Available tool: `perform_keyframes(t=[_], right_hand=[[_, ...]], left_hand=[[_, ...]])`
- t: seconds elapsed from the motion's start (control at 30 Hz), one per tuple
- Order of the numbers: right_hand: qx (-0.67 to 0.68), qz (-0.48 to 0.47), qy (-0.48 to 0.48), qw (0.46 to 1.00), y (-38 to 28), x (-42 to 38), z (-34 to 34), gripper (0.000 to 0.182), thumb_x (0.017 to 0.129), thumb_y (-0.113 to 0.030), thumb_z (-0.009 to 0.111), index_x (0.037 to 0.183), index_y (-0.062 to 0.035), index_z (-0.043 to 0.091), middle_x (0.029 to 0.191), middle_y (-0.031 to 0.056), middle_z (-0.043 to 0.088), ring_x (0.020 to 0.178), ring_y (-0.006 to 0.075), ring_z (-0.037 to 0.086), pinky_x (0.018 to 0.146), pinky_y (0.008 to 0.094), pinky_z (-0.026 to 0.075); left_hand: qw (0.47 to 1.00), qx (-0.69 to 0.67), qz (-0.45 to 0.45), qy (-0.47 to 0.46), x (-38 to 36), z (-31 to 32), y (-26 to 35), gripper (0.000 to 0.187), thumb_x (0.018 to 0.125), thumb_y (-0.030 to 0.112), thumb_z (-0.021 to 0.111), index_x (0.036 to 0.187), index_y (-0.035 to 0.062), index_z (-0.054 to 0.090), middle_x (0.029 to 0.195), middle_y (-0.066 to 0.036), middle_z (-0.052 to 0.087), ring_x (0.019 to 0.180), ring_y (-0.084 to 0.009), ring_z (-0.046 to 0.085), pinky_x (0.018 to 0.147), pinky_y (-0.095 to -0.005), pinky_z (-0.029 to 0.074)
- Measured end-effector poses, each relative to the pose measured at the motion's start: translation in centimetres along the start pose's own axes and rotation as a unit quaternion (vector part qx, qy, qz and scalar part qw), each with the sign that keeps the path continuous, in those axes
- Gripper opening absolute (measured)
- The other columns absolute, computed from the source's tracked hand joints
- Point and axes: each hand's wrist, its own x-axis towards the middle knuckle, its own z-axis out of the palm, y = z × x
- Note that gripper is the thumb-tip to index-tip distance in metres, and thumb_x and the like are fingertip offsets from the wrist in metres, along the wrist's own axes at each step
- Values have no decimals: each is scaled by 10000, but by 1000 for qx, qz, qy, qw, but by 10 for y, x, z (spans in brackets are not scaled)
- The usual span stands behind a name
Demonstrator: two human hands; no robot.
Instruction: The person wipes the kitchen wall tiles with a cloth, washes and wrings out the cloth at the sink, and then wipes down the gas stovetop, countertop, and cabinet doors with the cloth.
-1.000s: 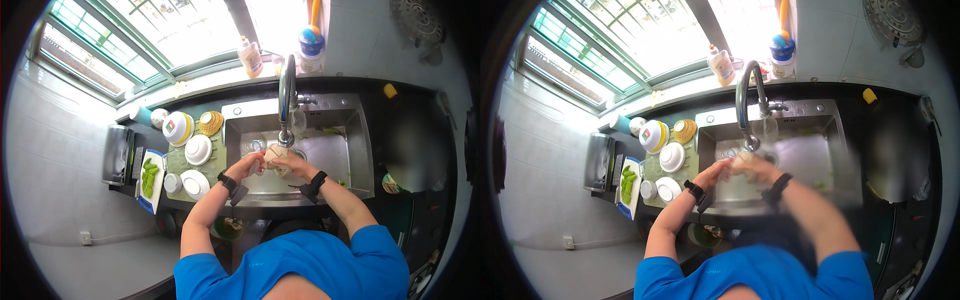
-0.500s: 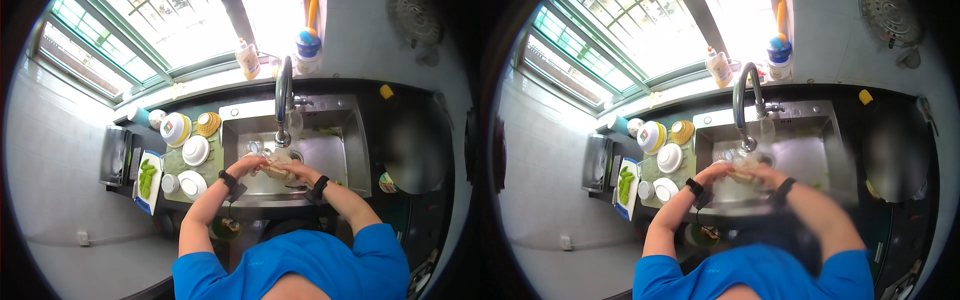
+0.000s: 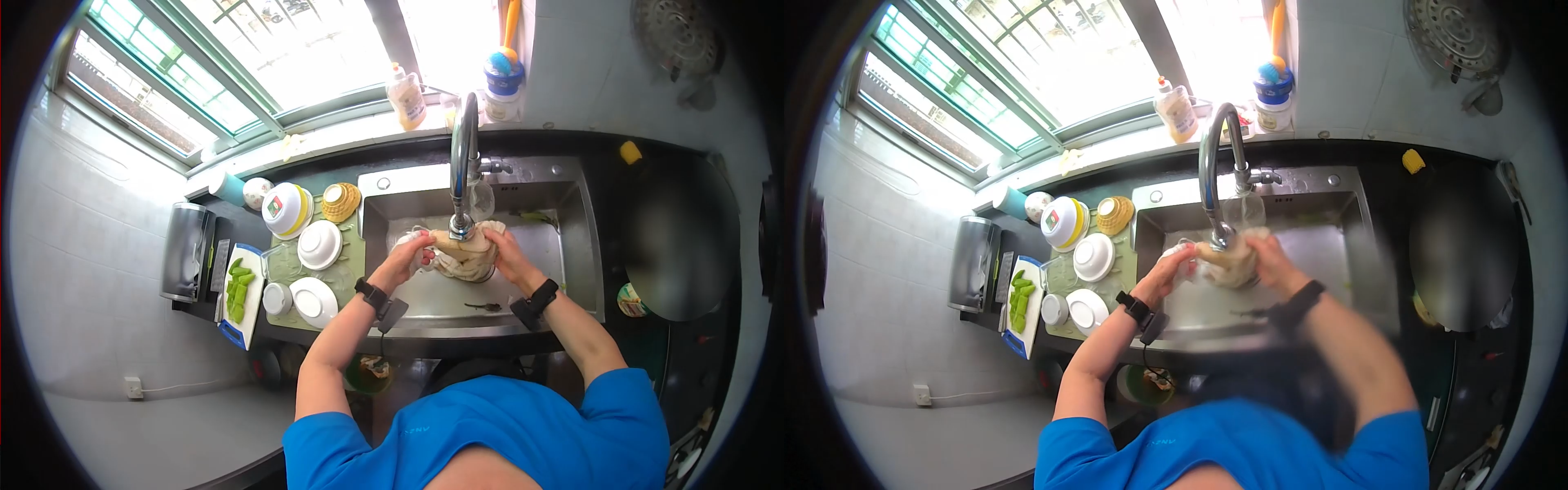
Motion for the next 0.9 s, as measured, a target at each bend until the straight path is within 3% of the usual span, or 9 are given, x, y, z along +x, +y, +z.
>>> perform_keyframes(t=[0.13,0.27,0.33,0.4,0.47,0.53,0.6,0.73,0.9], right_hand=[[3,-8,9,1000,-27,-14,23,182,929,-73,562,1103,-77,616,1035,41,669,962,165,649,846,327,541],[-24,12,36,999,6,-8,3,178,936,-88,573,1109,-75,614,1039,40,671,972,167,651,837,336,550],[-67,42,10,997,14,-8,1,296,992,-184,553,1256,-50,573,1184,55,653,1106,159,630,936,321,520],[-49,62,23,997,25,-2,0,291,991,-182,559,1248,-46,581,1168,64,663,1075,173,648,932,328,522],[-9,196,-6,981,46,13,-1,308,984,-196,576,1244,-30,575,1148,75,672,1030,195,668,922,340,529],[-17,173,-5,985,63,26,7,326,974,-210,587,1232,-11,571,1124,88,679,1000,224,681,910,369,542],[149,121,-52,980,78,37,15,327,966,-206,585,1230,-14,566,1140,103,672,1018,239,677,910,393,550],[102,120,-15,987,79,43,28,322,961,-165,558,1258,-40,545,1181,118,654,1044,269,667,953,414,536],[166,176,-93,966,64,34,54,396,983,-241,545,1345,-87,493,1319,99,577,1174,237,602,973,440,522]], left_hand=[[999,16,0,-39,3,5,1,160,913,181,674,1008,116,563,865,16,584,677,-75,558,552,-224,415],[995,95,10,-19,6,6,-1,143,923,160,659,1034,108,584,848,32,585,657,-54,547,550,-208,406],[992,128,12,-13,6,8,7,151,927,150,652,1056,102,593,847,37,592,652,-45,543,548,-199,403],[993,117,29,-11,6,7,10,220,930,133,642,1142,83,612,853,47,612,645,-28,541,545,-179,402],[993,103,36,-38,1,9,9,289,926,128,645,1208,74,611,855,50,628,648,-22,547,546,-168,406],[987,159,15,-37,-10,25,21,312,920,118,647,1227,71,611,845,53,629,652,-20,553,547,-168,410],[987,155,14,-45,-12,20,23,297,912,104,645,1204,62,609,837,53,623,636,-22,541,544,-168,410],[989,136,49,-1,-14,0,15,293,874,114,679,1149,49,602,826,45,606,631,-28,506,548,-169,402],[948,298,113,23,5,-17,-7,390,809,195,756,1112,16,589,913,-15,642,720,-65,552,575,-246,425]])
